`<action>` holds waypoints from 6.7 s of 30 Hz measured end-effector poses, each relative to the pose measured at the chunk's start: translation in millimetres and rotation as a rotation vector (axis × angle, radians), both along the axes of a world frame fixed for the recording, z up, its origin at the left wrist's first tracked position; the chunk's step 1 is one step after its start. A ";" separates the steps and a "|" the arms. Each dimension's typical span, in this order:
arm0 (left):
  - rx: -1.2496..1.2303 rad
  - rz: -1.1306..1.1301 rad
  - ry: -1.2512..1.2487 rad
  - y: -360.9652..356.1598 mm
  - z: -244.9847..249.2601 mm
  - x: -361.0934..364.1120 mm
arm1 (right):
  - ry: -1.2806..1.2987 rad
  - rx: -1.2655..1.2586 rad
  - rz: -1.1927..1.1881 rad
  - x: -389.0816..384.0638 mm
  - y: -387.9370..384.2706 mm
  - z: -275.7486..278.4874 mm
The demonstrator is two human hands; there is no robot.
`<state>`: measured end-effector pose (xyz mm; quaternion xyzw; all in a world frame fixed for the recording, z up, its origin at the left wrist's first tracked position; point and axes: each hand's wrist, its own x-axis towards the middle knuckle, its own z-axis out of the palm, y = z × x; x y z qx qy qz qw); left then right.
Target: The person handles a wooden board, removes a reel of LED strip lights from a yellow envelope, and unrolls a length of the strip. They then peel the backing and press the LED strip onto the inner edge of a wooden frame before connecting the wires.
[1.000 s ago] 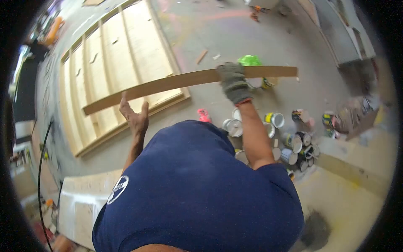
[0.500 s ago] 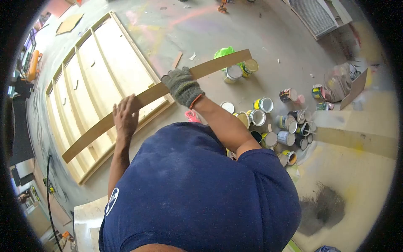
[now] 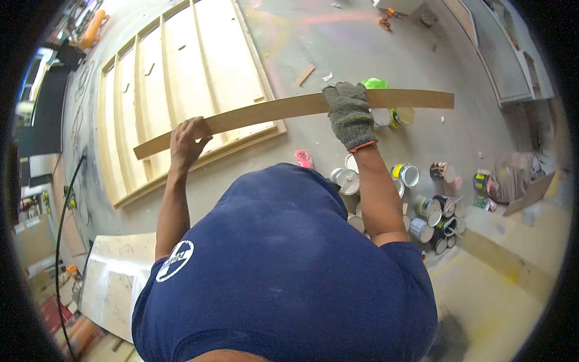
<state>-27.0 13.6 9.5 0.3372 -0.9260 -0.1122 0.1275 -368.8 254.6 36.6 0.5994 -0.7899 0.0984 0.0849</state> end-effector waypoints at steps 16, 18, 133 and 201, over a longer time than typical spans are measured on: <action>0.145 -0.083 -0.041 7.7 -6.3 9.6 | -0.233 0.127 0.193 -24.6 2.4 -22.4; 0.200 -0.080 -0.058 7.2 -0.4 11.7 | -0.232 0.226 0.183 -24.0 -6.4 -23.8; 1.368 0.434 2.307 -74.5 -26.5 232.2 | 0.303 -0.321 -0.109 -147.0 28.8 58.1; 1.025 1.152 1.585 -8.9 -67.3 93.9 | -1.848 -1.166 -0.754 -97.0 73.8 -51.0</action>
